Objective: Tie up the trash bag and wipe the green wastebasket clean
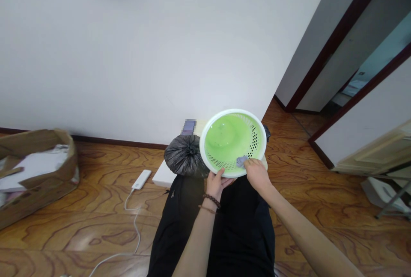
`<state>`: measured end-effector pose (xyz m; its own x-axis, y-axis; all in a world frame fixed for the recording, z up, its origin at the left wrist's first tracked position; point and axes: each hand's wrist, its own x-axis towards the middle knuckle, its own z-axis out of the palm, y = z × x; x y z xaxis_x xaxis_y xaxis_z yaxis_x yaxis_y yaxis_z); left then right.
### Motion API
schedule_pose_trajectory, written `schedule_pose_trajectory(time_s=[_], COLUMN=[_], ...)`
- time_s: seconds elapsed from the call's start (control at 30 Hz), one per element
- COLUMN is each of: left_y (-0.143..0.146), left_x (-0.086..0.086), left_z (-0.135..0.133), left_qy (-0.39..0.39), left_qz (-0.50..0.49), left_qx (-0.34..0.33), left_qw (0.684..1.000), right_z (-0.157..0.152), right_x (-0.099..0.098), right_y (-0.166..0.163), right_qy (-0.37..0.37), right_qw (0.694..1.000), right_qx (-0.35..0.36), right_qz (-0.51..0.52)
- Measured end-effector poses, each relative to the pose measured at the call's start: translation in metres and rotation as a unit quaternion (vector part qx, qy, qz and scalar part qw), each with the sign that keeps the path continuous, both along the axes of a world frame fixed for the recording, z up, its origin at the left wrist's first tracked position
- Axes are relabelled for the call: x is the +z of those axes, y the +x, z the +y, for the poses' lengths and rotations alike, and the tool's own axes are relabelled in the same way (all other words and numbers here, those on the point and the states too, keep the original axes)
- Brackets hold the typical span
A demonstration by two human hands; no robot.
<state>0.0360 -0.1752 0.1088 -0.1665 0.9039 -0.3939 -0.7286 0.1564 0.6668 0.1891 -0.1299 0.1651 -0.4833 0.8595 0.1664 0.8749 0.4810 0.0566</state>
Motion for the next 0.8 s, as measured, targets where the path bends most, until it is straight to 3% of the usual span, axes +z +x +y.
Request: schedule_pose_trajectory(time_s=[0.1, 0.27, 0.4, 0.53, 0.8], left_y=[0.001, -0.001, -0.001, 0.001, 0.004], left_x=[-0.003, -0.006, -0.002, -0.001, -0.004], left_z=[-0.002, -0.005, -0.002, 0.0, -0.003], left_qy=[0.001, -0.016, -0.017, -0.002, -0.004], left_qz=[-0.001, -0.002, -0.016, -0.028, -0.022], left_qx=[-0.001, -0.002, 0.004, 0.008, -0.002], left_qw=[1.0, 1.0, 1.0, 1.0, 1.0], right_z=[-0.009, -0.021, -0.014, -0.006, -0.02], right_x=[-0.008, -0.018, -0.005, 0.003, -0.021], right_y=[-0.008, -0.029, -0.021, -0.008, -0.032], right_qy=[-0.027, -0.078, -0.03, 0.012, -0.086], right_qw=[0.999, 0.993, 0.997, 1.0, 0.987], right_qx=[0.0, 0.061, 0.066, 0.024, 0.076], right_qz=[0.018, 0.061, 0.003, -0.016, 0.113])
